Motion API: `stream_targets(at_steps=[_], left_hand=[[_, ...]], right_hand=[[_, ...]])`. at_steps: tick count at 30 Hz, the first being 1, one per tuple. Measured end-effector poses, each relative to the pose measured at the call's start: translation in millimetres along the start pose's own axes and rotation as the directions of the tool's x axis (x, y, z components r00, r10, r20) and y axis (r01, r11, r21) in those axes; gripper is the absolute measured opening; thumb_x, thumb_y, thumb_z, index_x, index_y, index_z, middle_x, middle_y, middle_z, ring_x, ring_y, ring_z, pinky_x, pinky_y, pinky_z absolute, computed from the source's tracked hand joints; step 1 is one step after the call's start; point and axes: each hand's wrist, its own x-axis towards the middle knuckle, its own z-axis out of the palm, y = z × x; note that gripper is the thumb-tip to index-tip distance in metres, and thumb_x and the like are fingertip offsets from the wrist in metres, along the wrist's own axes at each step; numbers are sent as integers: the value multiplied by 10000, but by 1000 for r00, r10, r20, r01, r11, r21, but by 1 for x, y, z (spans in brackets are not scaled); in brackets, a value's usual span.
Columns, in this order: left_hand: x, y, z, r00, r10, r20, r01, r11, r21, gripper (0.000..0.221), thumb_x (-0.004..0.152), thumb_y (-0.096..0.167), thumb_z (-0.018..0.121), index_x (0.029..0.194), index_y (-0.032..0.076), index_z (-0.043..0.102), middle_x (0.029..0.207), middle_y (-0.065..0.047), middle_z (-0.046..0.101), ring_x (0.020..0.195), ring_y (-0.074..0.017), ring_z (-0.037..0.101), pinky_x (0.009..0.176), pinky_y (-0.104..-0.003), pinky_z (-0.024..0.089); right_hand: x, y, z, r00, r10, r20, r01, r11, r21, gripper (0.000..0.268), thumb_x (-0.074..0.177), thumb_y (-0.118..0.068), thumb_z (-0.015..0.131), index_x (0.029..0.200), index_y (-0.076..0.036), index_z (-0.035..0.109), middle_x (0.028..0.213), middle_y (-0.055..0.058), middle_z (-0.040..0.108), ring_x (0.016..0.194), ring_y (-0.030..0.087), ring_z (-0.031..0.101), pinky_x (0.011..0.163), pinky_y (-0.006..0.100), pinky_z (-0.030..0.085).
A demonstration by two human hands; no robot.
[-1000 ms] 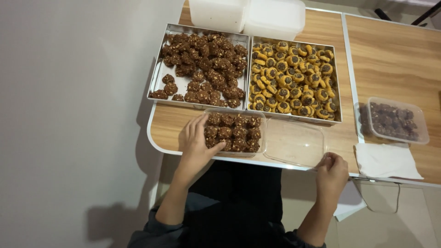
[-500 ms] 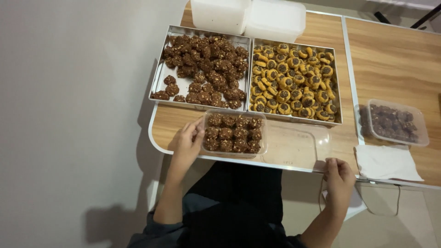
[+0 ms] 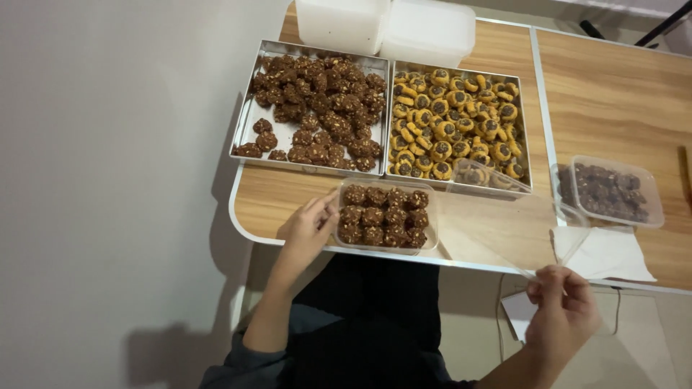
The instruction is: Packing chocolate clusters and yellow cookies from large trays into small plastic containers.
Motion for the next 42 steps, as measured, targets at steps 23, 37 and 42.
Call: stream_targets(at_steps=[23, 37, 42], left_hand=[[-3, 11, -43, 961, -159, 228, 246, 866, -436, 519, 874, 33, 698, 1378, 1, 578, 962, -135, 736, 720, -164, 710, 626, -221, 628], [-14, 6, 14, 954, 34, -299, -80, 987, -142, 329, 863, 43, 721, 1184, -19, 682, 685, -137, 737, 505, -232, 721, 409, -306, 617], [-9, -19, 17, 970, 73, -231, -8, 963, 269, 298, 880, 244, 732, 1137, 93, 729, 638, -92, 712, 571, -272, 706, 499, -396, 527]], right_hand=[[-54, 42, 74, 111, -915, 388, 988, 144, 58, 85, 962, -13, 654, 1003, 42, 703, 1065, 221, 677, 943, 338, 673, 799, 411, 607], [-25, 24, 99, 859, -269, 435, 247, 963, 108, 335, 1043, 29, 544, 1364, 108, 598, 833, 174, 691, 590, 181, 592, 537, 330, 489], [-12, 16, 105, 835, -189, 517, 345, 911, -224, 262, 1029, -15, 616, 1263, 56, 710, 751, 195, 705, 593, 240, 606, 555, 379, 467]])
